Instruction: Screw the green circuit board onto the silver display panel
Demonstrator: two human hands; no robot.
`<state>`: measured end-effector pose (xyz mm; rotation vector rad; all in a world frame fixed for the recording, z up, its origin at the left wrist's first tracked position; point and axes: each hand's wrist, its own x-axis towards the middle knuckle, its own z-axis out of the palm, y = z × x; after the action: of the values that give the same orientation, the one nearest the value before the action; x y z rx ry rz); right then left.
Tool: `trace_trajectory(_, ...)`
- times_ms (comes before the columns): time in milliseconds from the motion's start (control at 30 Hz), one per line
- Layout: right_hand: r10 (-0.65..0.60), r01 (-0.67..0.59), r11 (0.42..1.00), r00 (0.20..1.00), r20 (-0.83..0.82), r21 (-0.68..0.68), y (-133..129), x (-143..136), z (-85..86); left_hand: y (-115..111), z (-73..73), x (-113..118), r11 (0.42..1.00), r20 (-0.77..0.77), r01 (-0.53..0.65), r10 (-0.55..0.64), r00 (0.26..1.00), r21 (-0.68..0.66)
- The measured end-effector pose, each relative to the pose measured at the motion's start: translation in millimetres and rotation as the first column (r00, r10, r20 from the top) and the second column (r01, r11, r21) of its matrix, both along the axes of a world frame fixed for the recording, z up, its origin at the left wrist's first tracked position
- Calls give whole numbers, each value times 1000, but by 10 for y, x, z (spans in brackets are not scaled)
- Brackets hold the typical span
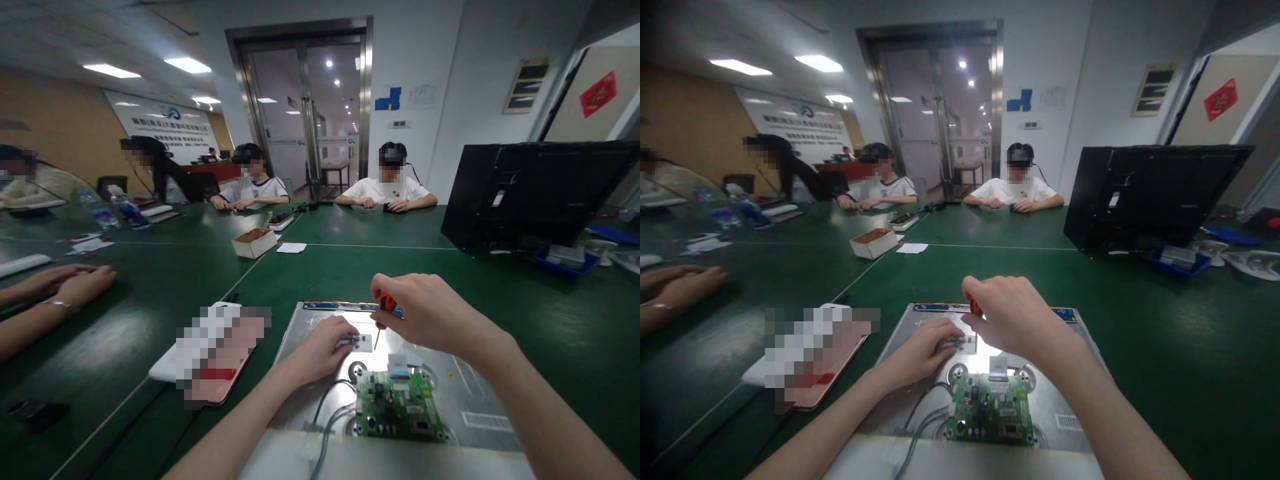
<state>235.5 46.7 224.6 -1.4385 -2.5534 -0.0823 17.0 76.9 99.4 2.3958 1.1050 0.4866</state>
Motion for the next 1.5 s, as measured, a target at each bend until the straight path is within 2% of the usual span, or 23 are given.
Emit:
trace_trajectory(667, 2, -2, 1000, 1000, -7, -25, -27, -7, 27, 15, 33, 9, 997, -59, -57, 60, 996, 53)
trace_trajectory(1000, 14, -14, 1000, 1000, -13, -19, -28, 2, 25, 25, 62, -28, 992, -3, -128, 128, 992, 7)
trace_trajectory(1200, 22, -22, 1000, 999, -31, 2, -64, 67, 49, 40, 117, -55, 989, -1, -146, 146, 989, 25)
trace_trajectory(1333, 35, -35, 999, 998, -57, -12, -110, 146, 51, -68, 260, -54, 998, 0, -64, 64, 998, 24)
trace_trajectory(1500, 61, -68, 994, 994, -86, -81, -189, 212, 35, -444, 388, -81, 994, -17, 42, -44, 999, -102)
